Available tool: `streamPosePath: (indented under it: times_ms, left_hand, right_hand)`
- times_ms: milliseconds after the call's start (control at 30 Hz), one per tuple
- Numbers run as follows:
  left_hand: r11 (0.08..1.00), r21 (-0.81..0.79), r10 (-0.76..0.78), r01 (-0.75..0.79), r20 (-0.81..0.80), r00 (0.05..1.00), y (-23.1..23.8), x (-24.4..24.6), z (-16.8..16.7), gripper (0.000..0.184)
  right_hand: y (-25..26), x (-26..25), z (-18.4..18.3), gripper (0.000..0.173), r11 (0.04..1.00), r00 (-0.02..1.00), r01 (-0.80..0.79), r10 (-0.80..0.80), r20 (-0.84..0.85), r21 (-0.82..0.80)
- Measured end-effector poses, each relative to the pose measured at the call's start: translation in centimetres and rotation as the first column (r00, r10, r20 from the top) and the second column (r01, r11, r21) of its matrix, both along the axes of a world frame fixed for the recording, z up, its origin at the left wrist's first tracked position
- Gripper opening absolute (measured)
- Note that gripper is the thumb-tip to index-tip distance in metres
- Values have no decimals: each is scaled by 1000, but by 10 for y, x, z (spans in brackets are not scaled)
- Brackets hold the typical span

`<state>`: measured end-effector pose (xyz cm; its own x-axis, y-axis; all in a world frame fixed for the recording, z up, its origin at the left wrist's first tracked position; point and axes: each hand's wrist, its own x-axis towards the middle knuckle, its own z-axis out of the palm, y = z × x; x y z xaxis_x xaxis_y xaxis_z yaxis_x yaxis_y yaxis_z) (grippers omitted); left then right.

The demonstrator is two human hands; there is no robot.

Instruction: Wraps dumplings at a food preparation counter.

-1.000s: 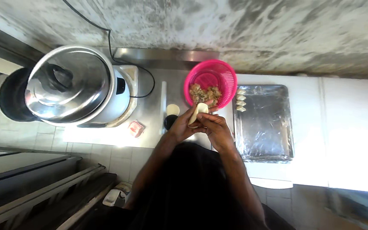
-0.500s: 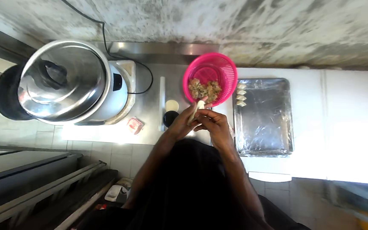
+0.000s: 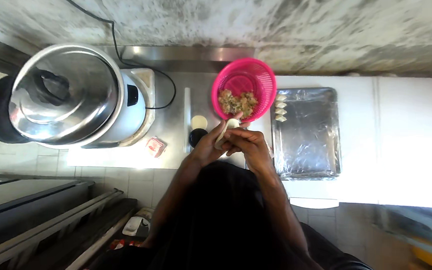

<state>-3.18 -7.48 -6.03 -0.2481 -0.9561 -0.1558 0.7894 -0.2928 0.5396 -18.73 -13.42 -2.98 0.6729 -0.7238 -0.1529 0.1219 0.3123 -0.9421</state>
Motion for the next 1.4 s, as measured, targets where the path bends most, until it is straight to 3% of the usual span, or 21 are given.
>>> streamPosePath:
  times_ms: [167,333,433,567,667,800,1000,1267,1400]
  left_hand:
    - [1000,-9,-4,4,-6,1000,1,1,-1,57]
    - [993,53,94,-106,189,978,5,-1,3,65]
    - [971,120,133,-209,459,879,11,-3,6,57]
    - [950,-30,225,-311,755,616,21,-1,-2,48]
    - [937,-165,316,-308,779,542,24,-4,-6,33]
    - [933,-187,343,-309,729,593,25,-1,-2,25]
    - [892,-328,439,-312,795,419,18,8,1,27]
    - [901,-219,354,-375,870,343,22,9,-3,25]
    - [900,-162,326,-405,867,378,21,12,-5,24]
  right_hand:
    - [1,2,-4,17,999,999,36,-36,-11,-7]
    - [1,5,-10,19,973,992,116,-105,-64,202]
    - [2,7,-18,21,940,987,158,-144,-71,302]
    - [4,15,-23,21,947,981,176,-146,-127,268]
    - [8,9,-27,20,983,972,158,-137,-190,99]
    - [16,10,-25,23,989,969,100,-122,-213,-111]
    - [11,17,-18,19,995,971,22,-45,-235,-99]
    - [10,21,-24,13,994,953,83,-101,-285,-74]
    - [10,18,-29,14,991,950,117,-130,-285,-64]
